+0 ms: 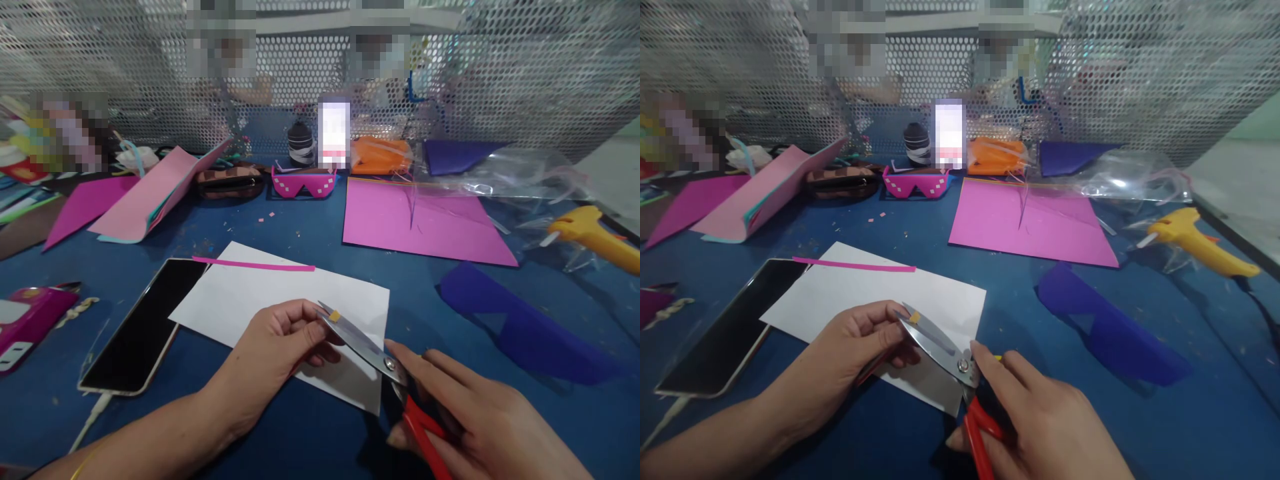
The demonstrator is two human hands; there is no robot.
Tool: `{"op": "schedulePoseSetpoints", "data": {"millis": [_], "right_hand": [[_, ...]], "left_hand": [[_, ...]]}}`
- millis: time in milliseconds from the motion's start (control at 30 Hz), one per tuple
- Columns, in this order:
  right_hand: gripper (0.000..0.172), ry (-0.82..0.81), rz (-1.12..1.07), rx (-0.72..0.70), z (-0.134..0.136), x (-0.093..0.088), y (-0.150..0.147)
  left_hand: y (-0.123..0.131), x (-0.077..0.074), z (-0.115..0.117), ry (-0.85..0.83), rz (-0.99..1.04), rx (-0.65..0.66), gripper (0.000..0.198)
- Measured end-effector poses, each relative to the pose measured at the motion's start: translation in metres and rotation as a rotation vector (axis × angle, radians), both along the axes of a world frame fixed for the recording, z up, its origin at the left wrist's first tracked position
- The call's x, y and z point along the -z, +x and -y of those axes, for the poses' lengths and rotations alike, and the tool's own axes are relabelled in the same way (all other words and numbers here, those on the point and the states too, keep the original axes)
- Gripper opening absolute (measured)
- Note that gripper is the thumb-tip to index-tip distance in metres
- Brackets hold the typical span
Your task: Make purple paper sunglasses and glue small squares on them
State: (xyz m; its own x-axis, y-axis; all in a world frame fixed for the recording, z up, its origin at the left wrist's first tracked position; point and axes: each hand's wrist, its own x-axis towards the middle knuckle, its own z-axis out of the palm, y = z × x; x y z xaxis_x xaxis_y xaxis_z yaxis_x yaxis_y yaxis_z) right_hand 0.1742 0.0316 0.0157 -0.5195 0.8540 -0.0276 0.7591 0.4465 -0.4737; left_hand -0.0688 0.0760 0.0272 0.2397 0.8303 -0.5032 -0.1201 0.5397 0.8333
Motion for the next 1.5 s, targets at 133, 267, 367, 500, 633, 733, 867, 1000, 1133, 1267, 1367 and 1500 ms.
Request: {"op": "schedulePoseSetpoints", "data": {"millis": [133,267,367,500,633,733,867,1000,1133,1267,1367,1500], "right_hand": [[0.057,-0.022,0.001,0.001,0.001,-0.001,0.0018],[0.057,-0.035,-0.008,-0.007,0.0014,-0.0017,0.0019],[0.057,-0.042,-0.004,-0.007,0.0011,-0.0019,0.0011],[0.058,-0.04,0.006,0.004,0.0008,-0.0011,0.0013],[0.06,-0.055,0.004,-0.007,0.0032,-0.0003,0.0036],[0.062,-0.071,-0.008,-0.001,0.0048,-0.0002,0.0041],[0.067,-0.077,-0.035,0.032,0.0034,-0.0002,0.0018],[0.065,-0.096,-0.05,0.048,0.0017,-0.0005,0.0003],[0.062,-0.116,-0.045,0.024,0.0015,-0.0019,0.0012],[0.061,-0.103,-0.037,0.001,0.0001,-0.003,0.0027],[0.058,-0.079,-0.033,-0.018,-0.0009,-0.0026,0.0037],[0.056,-0.054,-0.035,-0.026,-0.0009,-0.0007,0.0046]], "left_hand": [[-0.0003,-0.0015,0.0004,-0.005,0.013,0.004,0.014],[0.0002,-0.0013,0.0005,0.004,0.008,0.019,0.013],[0.0006,-0.0009,0.0007,0.004,0.005,0.019,0.013],[-0.0006,-0.0011,0.0007,0.003,-0.026,0.023,0.014],[-0.002,-0.0009,0.0005,0.013,-0.04,0.029,0.017],[-0.0023,-0.0008,0.0003,0.022,-0.037,0.035,0.016],[-0.0016,-0.0022,0.0001,0.032,-0.077,0.041,0.018],[-0.0002,-0.0048,0.0005,0.015,-0.136,0.054,0.022],[0.0012,-0.0068,0.0003,0.015,-0.157,0.061,0.023],[0.0016,-0.0064,-0.0004,-0.002,-0.161,0.056,0.022],[0.0011,-0.0054,-0.0002,-0.008,-0.17,0.052,0.02],[0.0008,-0.0048,-0.0001,-0.011,-0.156,0.052,0.018]]}}
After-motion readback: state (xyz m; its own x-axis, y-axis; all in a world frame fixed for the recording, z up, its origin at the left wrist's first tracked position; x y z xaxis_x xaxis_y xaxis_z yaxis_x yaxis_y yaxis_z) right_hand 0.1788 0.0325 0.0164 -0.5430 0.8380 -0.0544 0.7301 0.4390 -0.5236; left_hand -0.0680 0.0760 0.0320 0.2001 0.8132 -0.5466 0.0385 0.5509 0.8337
